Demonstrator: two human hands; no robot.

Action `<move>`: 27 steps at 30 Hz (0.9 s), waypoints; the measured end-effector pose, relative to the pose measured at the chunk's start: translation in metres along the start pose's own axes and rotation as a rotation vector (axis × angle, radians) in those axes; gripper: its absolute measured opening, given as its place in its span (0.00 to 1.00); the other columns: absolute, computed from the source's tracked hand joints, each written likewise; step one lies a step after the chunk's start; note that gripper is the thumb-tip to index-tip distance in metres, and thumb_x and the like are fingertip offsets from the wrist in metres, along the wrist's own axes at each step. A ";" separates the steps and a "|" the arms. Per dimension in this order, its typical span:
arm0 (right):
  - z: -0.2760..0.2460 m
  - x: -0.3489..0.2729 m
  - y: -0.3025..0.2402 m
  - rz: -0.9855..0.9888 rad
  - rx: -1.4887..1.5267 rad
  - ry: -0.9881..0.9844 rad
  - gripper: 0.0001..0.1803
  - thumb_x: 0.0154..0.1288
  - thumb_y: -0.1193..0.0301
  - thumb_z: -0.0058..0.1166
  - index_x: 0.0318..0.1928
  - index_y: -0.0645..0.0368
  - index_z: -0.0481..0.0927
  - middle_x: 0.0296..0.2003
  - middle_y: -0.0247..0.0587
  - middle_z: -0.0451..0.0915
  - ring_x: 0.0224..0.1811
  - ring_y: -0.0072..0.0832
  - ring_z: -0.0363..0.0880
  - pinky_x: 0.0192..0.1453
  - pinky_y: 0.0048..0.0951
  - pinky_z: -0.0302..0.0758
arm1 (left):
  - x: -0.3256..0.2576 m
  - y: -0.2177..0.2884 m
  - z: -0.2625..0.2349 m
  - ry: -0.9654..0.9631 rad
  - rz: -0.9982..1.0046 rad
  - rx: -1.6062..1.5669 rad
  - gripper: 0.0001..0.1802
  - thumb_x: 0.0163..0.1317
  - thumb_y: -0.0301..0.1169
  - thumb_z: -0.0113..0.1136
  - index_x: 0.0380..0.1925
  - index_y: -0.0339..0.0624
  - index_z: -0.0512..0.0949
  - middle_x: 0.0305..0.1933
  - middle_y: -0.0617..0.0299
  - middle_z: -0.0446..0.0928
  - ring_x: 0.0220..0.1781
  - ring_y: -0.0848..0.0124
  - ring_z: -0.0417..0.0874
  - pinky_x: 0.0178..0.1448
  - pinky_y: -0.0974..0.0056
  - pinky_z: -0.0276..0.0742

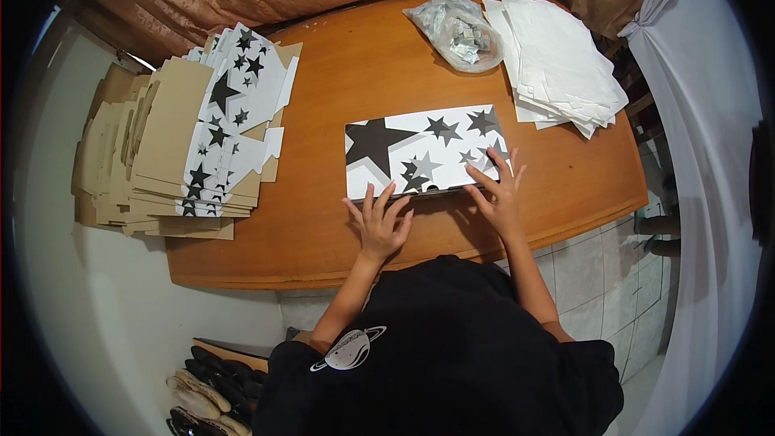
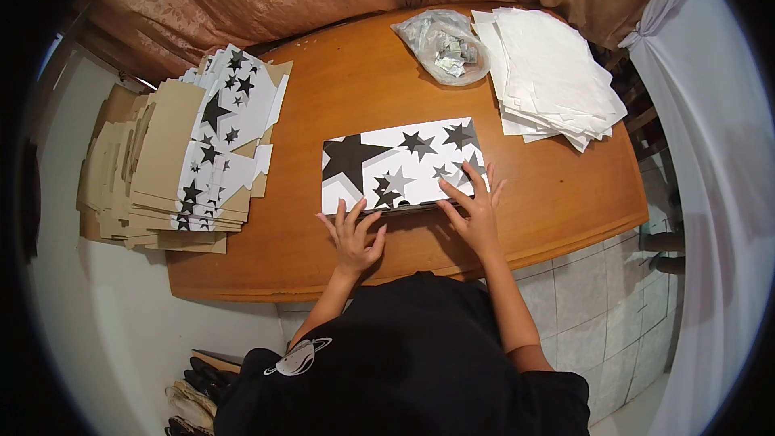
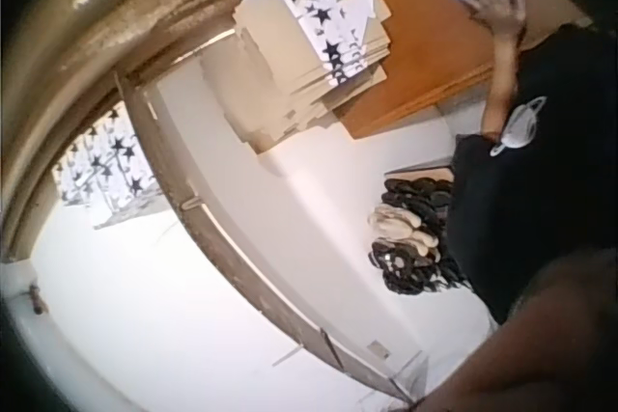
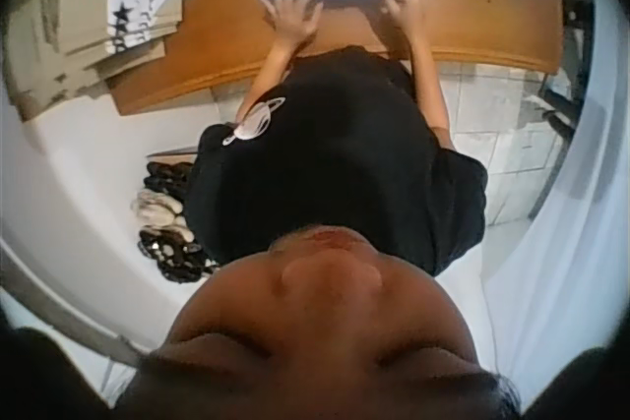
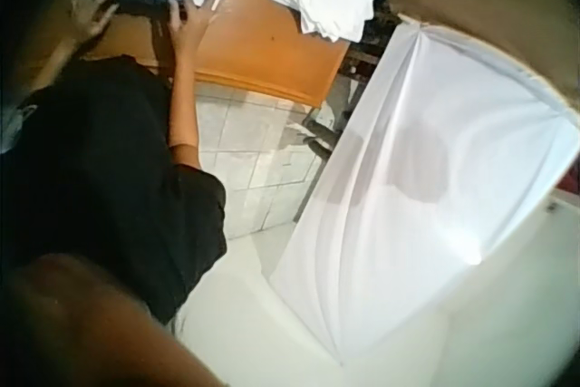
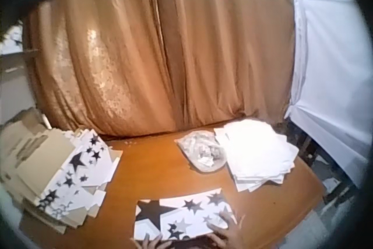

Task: Fold a shoe box, place tissue paper and a packet inside, and stack the box.

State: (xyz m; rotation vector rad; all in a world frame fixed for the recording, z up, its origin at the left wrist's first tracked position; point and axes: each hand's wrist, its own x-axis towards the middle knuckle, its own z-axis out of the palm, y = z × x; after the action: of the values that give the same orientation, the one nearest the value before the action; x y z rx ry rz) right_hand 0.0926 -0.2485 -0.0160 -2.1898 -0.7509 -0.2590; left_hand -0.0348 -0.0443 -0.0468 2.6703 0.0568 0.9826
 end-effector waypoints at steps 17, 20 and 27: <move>0.011 -0.014 0.004 0.028 -0.256 0.064 0.15 0.57 0.58 0.55 0.47 0.28 0.79 0.67 0.41 0.51 0.69 0.62 0.28 0.59 0.71 0.19 | 0.007 -0.012 -0.004 -0.025 -0.099 -0.021 0.15 0.49 0.35 0.63 0.39 0.53 0.79 0.55 0.69 0.73 0.68 0.56 0.59 0.63 0.33 0.14; 0.011 -0.015 -0.005 0.031 -0.292 0.091 0.16 0.56 0.58 0.55 0.48 0.28 0.78 0.67 0.41 0.52 0.69 0.60 0.28 0.58 0.71 0.17 | 0.004 -0.013 -0.002 -0.029 -0.120 -0.014 0.15 0.49 0.37 0.64 0.39 0.55 0.78 0.54 0.72 0.73 0.67 0.60 0.61 0.62 0.33 0.11; 0.025 -0.003 -0.029 -0.318 -0.281 0.056 0.16 0.52 0.55 0.59 0.45 0.29 0.79 0.58 0.21 0.68 0.69 0.46 0.49 0.58 0.73 0.15 | 0.019 -0.005 -0.002 -0.015 -0.017 0.030 0.18 0.48 0.42 0.65 0.41 0.57 0.79 0.54 0.74 0.74 0.65 0.64 0.64 0.61 0.32 0.10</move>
State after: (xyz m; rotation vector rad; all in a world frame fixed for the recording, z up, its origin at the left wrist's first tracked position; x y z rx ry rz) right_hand 0.0719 -0.2168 -0.0157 -2.3036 -1.0858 -0.6166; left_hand -0.0215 -0.0369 -0.0347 2.6995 0.0921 0.9636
